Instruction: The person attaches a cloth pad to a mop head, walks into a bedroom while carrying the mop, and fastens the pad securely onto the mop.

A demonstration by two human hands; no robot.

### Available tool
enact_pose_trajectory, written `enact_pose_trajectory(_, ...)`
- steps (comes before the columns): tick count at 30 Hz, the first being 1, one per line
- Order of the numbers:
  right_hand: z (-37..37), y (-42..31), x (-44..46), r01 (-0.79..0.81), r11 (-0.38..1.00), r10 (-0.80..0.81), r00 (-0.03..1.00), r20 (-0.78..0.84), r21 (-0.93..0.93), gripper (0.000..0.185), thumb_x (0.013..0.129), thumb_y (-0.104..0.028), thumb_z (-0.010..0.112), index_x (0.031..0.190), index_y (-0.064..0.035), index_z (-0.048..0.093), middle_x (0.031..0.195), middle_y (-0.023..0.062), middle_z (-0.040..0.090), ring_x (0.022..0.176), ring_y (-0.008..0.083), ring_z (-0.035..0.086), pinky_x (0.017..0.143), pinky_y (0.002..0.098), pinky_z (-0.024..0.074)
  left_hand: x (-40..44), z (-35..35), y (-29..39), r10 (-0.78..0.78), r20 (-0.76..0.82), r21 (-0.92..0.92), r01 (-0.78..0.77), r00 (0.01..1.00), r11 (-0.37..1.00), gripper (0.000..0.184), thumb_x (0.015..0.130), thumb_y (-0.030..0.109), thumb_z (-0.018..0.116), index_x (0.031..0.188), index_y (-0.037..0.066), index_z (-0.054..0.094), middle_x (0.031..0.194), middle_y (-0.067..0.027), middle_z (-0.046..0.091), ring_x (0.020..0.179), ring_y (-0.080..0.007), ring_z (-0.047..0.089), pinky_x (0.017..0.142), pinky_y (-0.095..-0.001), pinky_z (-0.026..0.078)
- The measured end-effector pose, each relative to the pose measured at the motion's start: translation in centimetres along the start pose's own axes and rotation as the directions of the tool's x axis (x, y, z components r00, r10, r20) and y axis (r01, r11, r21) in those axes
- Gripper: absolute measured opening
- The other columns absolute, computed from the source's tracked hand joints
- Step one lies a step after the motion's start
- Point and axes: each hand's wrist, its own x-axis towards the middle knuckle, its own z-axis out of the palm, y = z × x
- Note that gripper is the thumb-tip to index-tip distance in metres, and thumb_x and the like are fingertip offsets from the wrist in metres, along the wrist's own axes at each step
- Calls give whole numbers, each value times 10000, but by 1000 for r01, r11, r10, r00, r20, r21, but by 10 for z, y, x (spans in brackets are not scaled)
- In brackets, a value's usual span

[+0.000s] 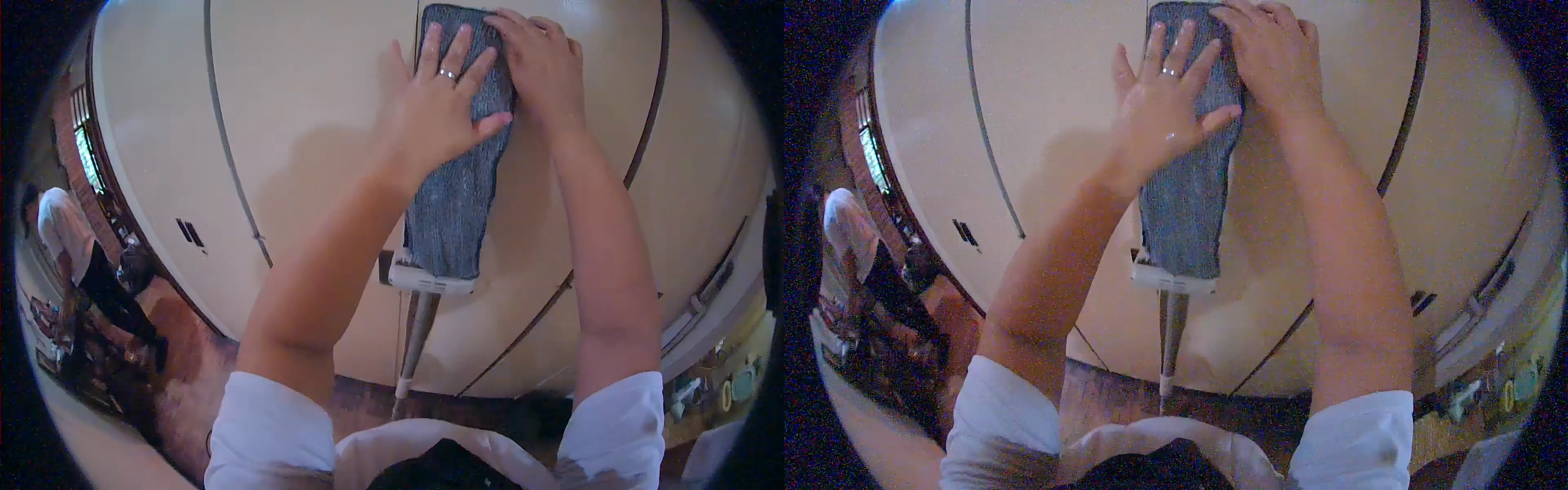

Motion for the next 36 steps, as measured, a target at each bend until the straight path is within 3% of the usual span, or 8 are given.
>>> enact_pose_trajectory(5,-14,-4,-39,-132,926,168,983,-73,355,328,791,-247,565,1103,-145,550,1129,82,543,981,244,516,844,391,400,-41,-27,12,-256,89,-188,268,963,945,577,817,437,528,1281,120,397,1330,-171,350,1248,-369,276,1021,-515,183)
enact_pose_trajectory(7,-38,-33,-87,-551,512,486,818,306,659,401,753,-267,659,1063,-49,529,1010,130,544,893,218,521,787,350,423,-88,-19,12,-407,93,-411,407,909,816,445,832,322,566,1192,94,439,1141,-172,471,1093,-304,429,940,-426,326)
enact_pose_trajectory(11,-64,-83,-139,-868,-16,445,439,781,497,386,746,-237,699,994,-14,504,914,78,513,761,136,482,666,283,424,-127,-25,26,-633,358,-625,680,686,384,275,814,206,605,977,22,481,765,-147,543,694,-283,538,626,-365,445)
enact_pose_trajectory(14,-66,-101,-155,-795,-20,528,506,681,606,361,754,-223,691,983,-15,504,856,65,506,709,133,470,630,276,414,-138,-14,23,-620,376,-618,685,689,386,237,816,168,603,952,17,482,752,-142,540,669,-260,544,594,-350,447)
enact_pose_trajectory(20,-58,-108,-152,-672,368,581,706,405,643,299,783,-206,658,954,-18,501,764,68,501,671,178,481,626,270,411,-131,-26,29,-611,322,-563,665,723,490,218,820,123,590,974,26,470,802,-147,541,697,-258,548,618,-355,450)
enact_pose_trajectory(27,-81,-107,-141,-811,174,566,546,617,558,241,853,-185,553,1029,-31,490,801,123,581,647,232,549,583,318,433,-146,-56,43,-541,442,-469,699,715,540,196,864,86,501,1037,14,442,864,-172,551,752,-275,560,653,-362,456)
enact_pose_trajectory(30,-91,-110,-139,-803,112,537,544,644,585,277,875,-161,507,1120,-38,467,846,142,603,671,241,574,573,328,441,-158,-56,47,-533,448,-581,687,718,437,223,908,111,438,1126,79,406,861,-83,517,771,-150,514,676,-301,445)
enact_pose_trajectory(36,-86,-112,-141,-718,211,492,665,562,663,282,879,-103,469,1158,-65,481,989,153,592,869,251,592,723,309,468,-146,-59,44,-513,706,-641,748,488,-171,359,894,100,453,1227,88,319,891,-108,521,792,-172,553,661,-328,457)
